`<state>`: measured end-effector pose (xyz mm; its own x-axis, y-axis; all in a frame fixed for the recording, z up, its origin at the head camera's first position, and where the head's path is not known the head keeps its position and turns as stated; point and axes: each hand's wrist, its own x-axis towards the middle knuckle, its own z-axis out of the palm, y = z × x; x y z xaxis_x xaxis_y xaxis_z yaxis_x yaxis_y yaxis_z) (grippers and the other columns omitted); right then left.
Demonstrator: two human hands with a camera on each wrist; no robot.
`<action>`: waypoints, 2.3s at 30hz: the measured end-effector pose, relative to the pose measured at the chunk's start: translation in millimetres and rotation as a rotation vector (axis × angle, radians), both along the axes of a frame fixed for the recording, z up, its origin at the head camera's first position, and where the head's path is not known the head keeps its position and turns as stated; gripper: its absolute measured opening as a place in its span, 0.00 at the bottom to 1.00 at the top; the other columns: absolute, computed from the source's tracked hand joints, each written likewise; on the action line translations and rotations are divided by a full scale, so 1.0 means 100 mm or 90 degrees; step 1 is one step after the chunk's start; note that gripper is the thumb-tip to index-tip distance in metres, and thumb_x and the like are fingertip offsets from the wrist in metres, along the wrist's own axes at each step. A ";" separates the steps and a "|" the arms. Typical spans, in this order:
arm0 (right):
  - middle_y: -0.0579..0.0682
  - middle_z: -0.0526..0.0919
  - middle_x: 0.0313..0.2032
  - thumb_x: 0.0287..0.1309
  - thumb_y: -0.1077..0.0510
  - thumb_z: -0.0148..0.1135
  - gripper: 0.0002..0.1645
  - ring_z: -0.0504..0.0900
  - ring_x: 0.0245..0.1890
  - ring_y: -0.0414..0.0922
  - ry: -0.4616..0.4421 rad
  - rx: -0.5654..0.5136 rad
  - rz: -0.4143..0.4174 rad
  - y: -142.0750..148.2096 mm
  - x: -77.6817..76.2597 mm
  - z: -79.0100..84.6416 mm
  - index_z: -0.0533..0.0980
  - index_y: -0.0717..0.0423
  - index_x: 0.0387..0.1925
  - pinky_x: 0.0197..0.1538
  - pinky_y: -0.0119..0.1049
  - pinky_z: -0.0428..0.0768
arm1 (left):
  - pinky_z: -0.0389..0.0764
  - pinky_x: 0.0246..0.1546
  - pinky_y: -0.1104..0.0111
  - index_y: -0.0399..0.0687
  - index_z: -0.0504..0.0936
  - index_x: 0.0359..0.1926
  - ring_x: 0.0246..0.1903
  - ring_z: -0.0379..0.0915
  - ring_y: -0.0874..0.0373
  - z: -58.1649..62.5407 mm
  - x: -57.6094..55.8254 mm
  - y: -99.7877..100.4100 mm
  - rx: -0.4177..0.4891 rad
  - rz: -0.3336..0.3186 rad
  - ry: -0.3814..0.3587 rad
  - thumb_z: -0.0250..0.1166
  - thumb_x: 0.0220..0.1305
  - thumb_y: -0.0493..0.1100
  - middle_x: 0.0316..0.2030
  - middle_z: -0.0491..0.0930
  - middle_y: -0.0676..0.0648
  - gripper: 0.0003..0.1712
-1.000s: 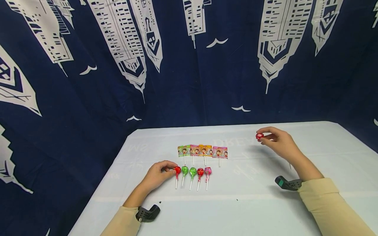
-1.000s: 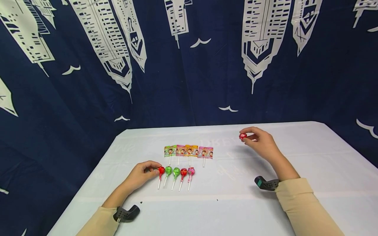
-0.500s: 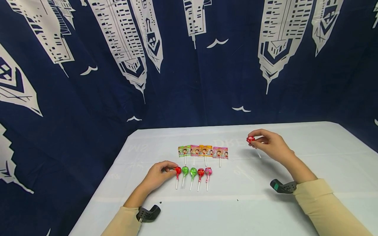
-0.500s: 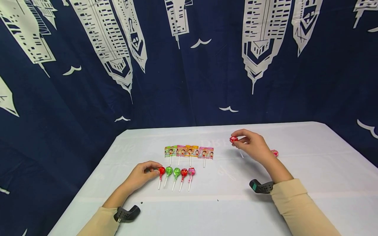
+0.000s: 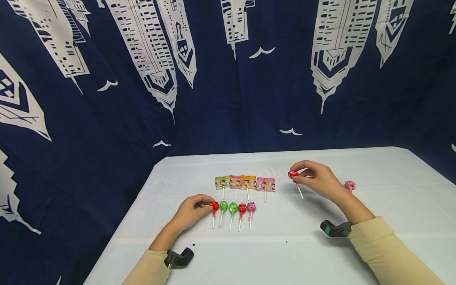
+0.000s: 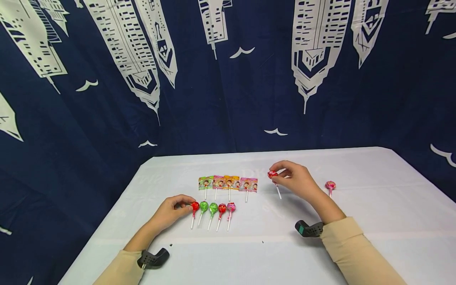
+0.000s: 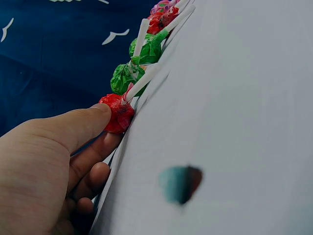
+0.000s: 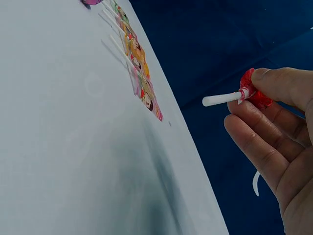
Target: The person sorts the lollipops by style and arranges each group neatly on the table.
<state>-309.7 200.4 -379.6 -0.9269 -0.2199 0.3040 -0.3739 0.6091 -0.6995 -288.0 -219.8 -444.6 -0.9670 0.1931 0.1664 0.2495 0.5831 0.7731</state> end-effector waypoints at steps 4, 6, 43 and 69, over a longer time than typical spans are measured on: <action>0.52 0.88 0.44 0.59 0.56 0.71 0.15 0.85 0.36 0.35 -0.009 -0.006 0.022 -0.04 0.00 -0.02 0.81 0.51 0.48 0.40 0.29 0.79 | 0.68 0.37 0.72 0.55 0.88 0.43 0.35 0.70 0.60 0.00 0.00 0.00 0.003 -0.001 0.000 0.72 0.59 0.42 0.32 0.80 0.53 0.10; 0.52 0.88 0.43 0.59 0.55 0.71 0.14 0.85 0.36 0.35 -0.016 -0.015 0.036 -0.05 0.00 -0.04 0.81 0.50 0.47 0.40 0.29 0.80 | 0.68 0.37 0.72 0.55 0.88 0.43 0.35 0.70 0.60 0.00 0.00 0.00 0.002 -0.001 -0.001 0.72 0.59 0.42 0.32 0.80 0.53 0.10; 0.48 0.86 0.38 0.56 0.65 0.71 0.10 0.85 0.31 0.36 0.009 0.001 0.218 -0.58 0.14 -0.28 0.82 0.52 0.39 0.37 0.31 0.83 | 0.68 0.37 0.72 0.54 0.88 0.43 0.35 0.70 0.60 0.00 0.01 0.00 0.008 0.003 -0.009 0.72 0.59 0.41 0.32 0.80 0.53 0.10; 0.44 0.85 0.34 0.55 0.59 0.73 0.09 0.80 0.25 0.35 0.007 -0.003 0.210 -0.82 0.22 -0.50 0.81 0.48 0.37 0.27 0.30 0.79 | 0.68 0.37 0.72 0.54 0.88 0.43 0.35 0.70 0.60 0.00 0.00 0.00 0.006 0.000 -0.008 0.72 0.59 0.42 0.33 0.80 0.53 0.10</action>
